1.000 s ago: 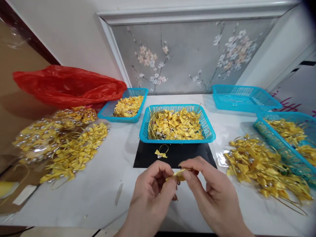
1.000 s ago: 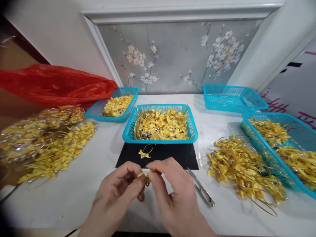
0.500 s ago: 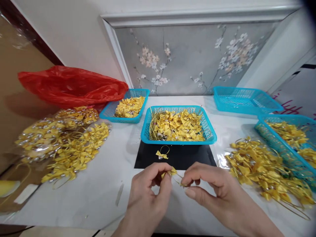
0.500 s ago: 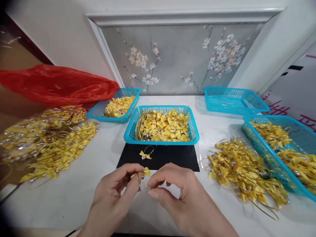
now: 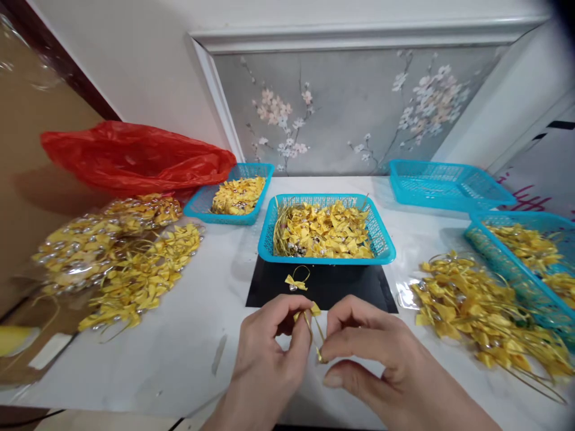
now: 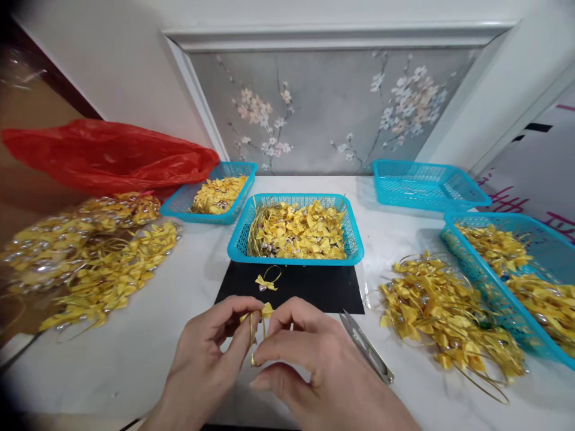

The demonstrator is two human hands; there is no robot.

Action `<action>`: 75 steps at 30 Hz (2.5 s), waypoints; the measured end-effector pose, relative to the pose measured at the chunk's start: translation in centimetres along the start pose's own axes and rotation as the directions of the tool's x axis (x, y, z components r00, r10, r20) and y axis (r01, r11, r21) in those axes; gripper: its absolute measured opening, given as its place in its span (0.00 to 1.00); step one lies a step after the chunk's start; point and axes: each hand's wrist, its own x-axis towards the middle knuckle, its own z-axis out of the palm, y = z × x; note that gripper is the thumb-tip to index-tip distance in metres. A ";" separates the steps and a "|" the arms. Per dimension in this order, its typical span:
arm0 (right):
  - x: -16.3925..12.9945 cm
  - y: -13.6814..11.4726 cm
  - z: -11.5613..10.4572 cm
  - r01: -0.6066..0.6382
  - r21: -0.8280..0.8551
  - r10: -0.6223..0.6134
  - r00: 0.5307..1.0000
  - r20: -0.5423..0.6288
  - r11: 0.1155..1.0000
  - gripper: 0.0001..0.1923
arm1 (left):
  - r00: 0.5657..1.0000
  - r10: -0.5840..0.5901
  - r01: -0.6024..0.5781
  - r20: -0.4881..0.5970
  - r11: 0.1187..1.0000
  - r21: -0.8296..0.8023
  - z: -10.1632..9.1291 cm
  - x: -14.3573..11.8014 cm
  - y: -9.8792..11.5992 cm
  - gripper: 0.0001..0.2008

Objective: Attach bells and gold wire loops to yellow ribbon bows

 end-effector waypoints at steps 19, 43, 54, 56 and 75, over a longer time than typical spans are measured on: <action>-1.4 3.0 1.0 -0.087 0.117 0.115 0.961 -0.253 0.989 0.25 | 0.911 -0.304 0.407 0.278 0.774 -0.485 -0.5 0.3 0.1 0.06; -0.9 2.4 2.2 -0.047 0.364 0.220 0.866 -0.448 0.930 0.12 | 0.921 -0.222 0.367 0.321 0.772 -0.519 -0.5 0.5 1.0 0.03; -0.9 2.2 1.1 -0.154 0.398 0.292 0.904 -0.313 0.904 0.05 | 0.913 -0.279 0.397 0.297 0.771 -0.498 -0.9 0.7 0.9 0.04; -0.6 2.2 1.0 -0.197 0.377 0.324 0.894 -0.311 0.905 0.07 | 0.907 -0.281 0.404 0.313 0.788 -0.465 -0.9 0.6 1.0 0.05; 0.2 2.1 1.1 -0.234 0.107 0.254 0.931 -0.261 0.966 0.15 | 0.862 -0.173 0.376 0.476 0.847 -0.375 -1.0 3.0 1.0 0.03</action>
